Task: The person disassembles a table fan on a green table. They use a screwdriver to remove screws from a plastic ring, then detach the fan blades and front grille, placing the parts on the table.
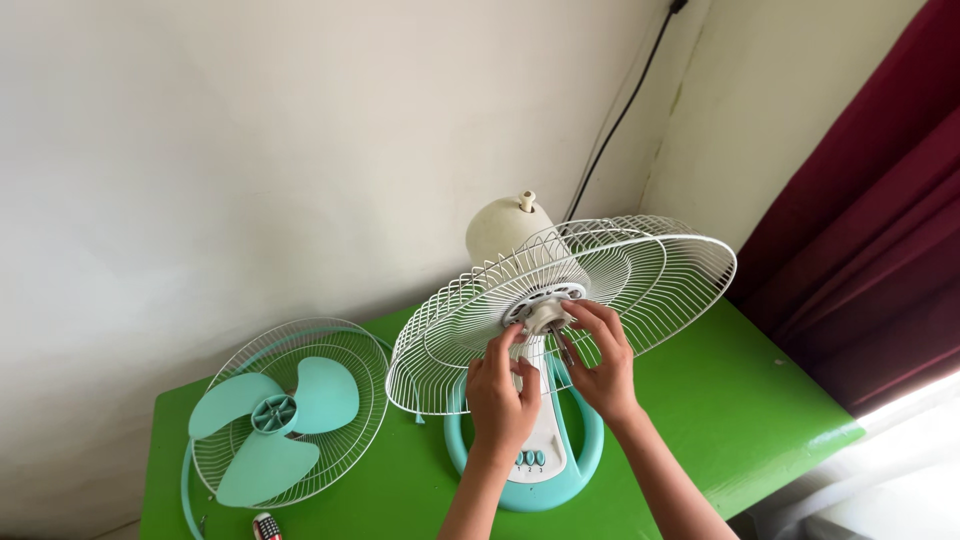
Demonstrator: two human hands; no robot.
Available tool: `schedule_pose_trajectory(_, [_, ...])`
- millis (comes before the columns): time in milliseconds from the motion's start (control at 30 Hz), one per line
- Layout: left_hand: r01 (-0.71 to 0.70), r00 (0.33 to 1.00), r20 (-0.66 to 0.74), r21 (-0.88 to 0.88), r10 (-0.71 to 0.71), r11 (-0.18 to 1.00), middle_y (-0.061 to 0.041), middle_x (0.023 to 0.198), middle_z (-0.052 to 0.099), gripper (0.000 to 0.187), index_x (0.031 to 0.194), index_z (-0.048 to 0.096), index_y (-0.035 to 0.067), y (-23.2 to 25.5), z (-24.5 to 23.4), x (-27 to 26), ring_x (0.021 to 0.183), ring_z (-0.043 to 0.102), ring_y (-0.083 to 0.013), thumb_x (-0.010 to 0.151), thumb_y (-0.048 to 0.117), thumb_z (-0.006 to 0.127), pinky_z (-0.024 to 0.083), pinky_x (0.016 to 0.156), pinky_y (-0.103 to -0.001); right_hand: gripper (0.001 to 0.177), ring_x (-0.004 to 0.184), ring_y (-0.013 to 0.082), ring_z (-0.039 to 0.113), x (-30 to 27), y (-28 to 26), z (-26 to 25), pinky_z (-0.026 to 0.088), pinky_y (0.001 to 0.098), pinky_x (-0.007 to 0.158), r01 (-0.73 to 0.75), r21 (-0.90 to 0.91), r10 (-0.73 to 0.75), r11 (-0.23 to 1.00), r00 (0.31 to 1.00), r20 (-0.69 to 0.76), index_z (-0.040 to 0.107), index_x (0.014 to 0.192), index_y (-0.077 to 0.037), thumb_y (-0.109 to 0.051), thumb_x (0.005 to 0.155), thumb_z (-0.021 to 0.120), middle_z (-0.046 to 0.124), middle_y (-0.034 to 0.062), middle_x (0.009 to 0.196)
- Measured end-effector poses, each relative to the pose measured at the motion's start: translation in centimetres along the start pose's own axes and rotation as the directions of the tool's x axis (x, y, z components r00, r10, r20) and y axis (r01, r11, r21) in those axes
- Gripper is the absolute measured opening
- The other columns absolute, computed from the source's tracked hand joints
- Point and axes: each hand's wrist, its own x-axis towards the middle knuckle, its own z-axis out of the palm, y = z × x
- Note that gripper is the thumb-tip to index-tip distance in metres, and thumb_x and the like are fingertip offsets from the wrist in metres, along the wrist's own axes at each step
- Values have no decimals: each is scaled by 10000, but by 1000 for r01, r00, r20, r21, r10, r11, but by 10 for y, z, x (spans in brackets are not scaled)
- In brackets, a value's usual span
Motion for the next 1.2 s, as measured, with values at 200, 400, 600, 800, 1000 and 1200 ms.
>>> schedule_pose_trajectory(200, [-65, 993, -96, 26, 67, 998, -69, 1161, 701, 509, 1389, 527, 26, 4, 2, -1, 711, 686, -130, 887, 32, 610, 491, 769, -342, 556, 984, 200, 727, 0, 8, -8, 590, 324, 851, 36, 11, -35, 999, 996, -88, 612, 1310, -67, 95, 798, 755, 653, 155, 1289])
schedule_pose_trajectory(400, [-22, 1000, -13, 108, 23, 994, -21, 1037, 731, 475, 1359, 589, 72, 9, 11, 3, 664, 694, -159, 891, 68, 675, 501, 714, -377, 508, 1068, 228, 727, 4, 7, -12, 625, 307, 856, -20, 193, 18, 981, 1000, 13, 638, 1325, -38, 130, 848, 685, 679, 145, 1255])
schedule_pose_trajectory(600, [76, 995, -62, 26, -75, 997, -28, 1032, 776, 354, 1274, 569, 58, 8, 28, -6, 692, 712, -172, 957, 146, 697, 539, 685, -360, 450, 1031, 204, 735, 11, 13, -23, 606, 299, 848, 35, 181, -34, 983, 999, -11, 654, 1296, -42, 104, 872, 682, 660, 165, 1290])
schedule_pose_trajectory(800, [-25, 984, -170, 139, 49, 990, -94, 1023, 769, 267, 1253, 625, 61, 7, 32, 3, 661, 708, -178, 995, 127, 644, 541, 651, -340, 422, 969, 183, 767, 5, 16, -18, 600, 302, 827, -177, 204, 157, 963, 981, 112, 695, 1252, -59, 50, 847, 740, 724, 99, 1182])
schedule_pose_trajectory(1000, [173, 983, -61, 32, -171, 984, -80, 963, 765, 224, 1181, 590, 41, 8, 41, -6, 625, 687, -177, 1020, 180, 658, 514, 600, -332, 391, 1123, 249, 718, 12, 16, -23, 573, 348, 951, 75, 157, -81, 985, 996, 35, 714, 1233, -63, 77, 868, 715, 719, 113, 1237])
schedule_pose_trajectory(1200, [47, 986, -162, 84, -32, 995, -62, 938, 759, 374, 1273, 592, -9, 12, 25, -2, 605, 688, -157, 952, 160, 679, 530, 599, -328, 361, 977, 203, 749, 11, 17, -23, 602, 311, 852, -183, 179, 173, 967, 983, 69, 723, 1213, -66, 46, 871, 730, 749, 86, 1158])
